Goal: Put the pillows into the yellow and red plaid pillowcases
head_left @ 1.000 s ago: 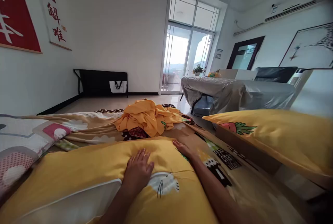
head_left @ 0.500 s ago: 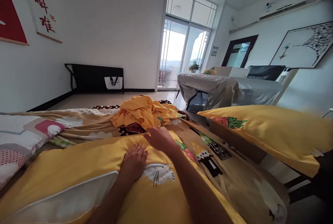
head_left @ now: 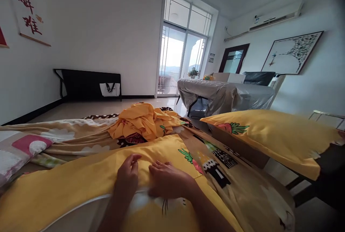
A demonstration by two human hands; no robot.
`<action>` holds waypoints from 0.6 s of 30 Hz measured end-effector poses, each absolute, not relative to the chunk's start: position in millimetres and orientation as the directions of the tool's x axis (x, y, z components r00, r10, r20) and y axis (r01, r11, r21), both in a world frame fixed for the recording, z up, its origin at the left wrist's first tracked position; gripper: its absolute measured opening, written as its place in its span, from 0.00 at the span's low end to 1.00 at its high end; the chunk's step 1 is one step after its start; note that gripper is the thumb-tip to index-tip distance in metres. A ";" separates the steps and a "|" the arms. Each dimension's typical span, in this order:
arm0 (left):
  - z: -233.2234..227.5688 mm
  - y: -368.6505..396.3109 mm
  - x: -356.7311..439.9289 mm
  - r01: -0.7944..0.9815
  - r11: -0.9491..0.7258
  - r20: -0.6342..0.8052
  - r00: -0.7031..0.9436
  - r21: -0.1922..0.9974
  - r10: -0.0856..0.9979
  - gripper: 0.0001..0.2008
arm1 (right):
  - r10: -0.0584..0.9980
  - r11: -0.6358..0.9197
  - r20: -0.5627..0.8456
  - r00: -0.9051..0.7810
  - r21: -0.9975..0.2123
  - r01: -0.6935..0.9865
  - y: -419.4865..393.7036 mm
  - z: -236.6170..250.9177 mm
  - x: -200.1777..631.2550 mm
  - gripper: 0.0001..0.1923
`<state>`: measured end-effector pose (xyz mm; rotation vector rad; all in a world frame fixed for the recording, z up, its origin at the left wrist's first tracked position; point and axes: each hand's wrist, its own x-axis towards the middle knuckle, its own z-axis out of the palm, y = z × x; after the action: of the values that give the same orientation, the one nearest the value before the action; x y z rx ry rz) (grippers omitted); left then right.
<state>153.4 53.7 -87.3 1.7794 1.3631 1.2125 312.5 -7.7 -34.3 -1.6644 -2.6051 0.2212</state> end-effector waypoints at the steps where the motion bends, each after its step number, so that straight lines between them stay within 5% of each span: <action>1: -83.3 46.8 153.5 0.432 -0.386 0.416 0.028 0.815 0.909 0.13 | 0.900 0.426 -0.041 -0.435 -0.134 0.895 -9.6 -36.8 311.0 0.22; 5: -72.7 13.2 157.1 0.380 -0.846 0.864 0.189 0.373 0.466 0.10 | 0.873 0.487 0.038 -0.487 -0.134 0.863 -6.5 -47.3 308.7 0.20; 8: -72.8 -5.0 165.1 0.246 -0.964 0.878 0.434 0.099 0.200 0.11 | 0.933 0.347 0.138 -0.332 -0.111 0.931 2.1 -47.0 309.8 0.15; 13: -70.9 -10.8 180.9 0.251 -0.936 0.660 0.664 0.246 0.352 0.14 | 0.973 0.051 0.228 -0.033 -0.073 0.996 9.5 -33.1 316.3 0.12; 18: -70.3 -5.1 184.1 0.388 -0.847 0.416 0.746 0.364 0.520 0.24 | 0.971 -0.040 0.228 0.066 -0.117 0.992 5.4 -27.9 314.1 0.16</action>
<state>184.1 -5.1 -70.3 2.6922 0.7139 0.7522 314.1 5.4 -27.9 -2.1017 -1.9908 -0.1249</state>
